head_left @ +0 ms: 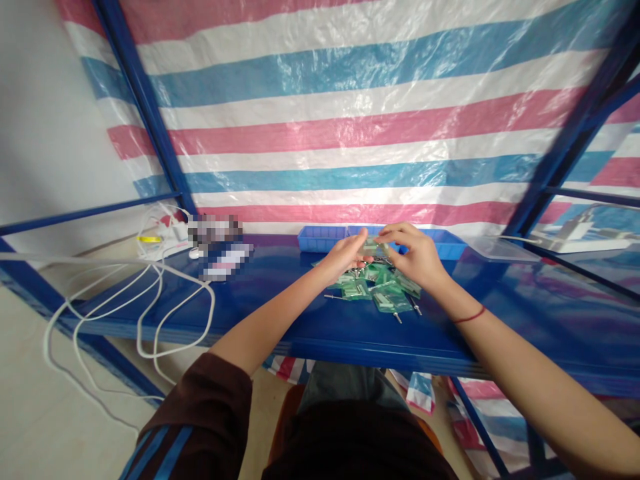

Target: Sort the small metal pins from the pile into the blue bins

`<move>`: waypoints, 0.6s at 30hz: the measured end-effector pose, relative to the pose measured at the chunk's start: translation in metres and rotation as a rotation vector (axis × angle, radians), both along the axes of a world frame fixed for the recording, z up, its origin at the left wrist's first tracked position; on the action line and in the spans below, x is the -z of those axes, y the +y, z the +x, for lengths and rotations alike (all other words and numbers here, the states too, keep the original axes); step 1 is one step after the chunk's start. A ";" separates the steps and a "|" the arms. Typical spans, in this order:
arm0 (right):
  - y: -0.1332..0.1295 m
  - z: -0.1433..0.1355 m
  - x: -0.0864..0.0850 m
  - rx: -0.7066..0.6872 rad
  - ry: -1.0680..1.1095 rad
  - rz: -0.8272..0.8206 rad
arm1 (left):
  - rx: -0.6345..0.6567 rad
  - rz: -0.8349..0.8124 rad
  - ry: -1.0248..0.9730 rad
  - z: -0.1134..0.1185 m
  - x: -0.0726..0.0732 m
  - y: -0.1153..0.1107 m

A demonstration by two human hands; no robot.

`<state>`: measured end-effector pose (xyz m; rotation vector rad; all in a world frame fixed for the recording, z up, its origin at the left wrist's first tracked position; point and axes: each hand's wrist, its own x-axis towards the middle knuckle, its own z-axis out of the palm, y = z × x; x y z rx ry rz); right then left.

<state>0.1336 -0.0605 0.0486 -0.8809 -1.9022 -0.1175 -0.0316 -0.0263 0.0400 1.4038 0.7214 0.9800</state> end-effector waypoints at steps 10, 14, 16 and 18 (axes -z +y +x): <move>0.007 0.000 0.003 -0.017 0.072 -0.093 | -0.151 0.226 0.008 -0.008 0.009 0.027; 0.004 0.001 0.000 0.064 0.126 -0.118 | -0.531 0.453 0.019 -0.032 0.004 0.060; 0.003 0.001 0.000 0.089 0.129 -0.123 | -0.778 0.504 0.017 -0.052 0.004 0.077; 0.002 0.000 0.000 0.093 0.110 -0.128 | -0.911 0.514 0.135 -0.073 0.006 0.091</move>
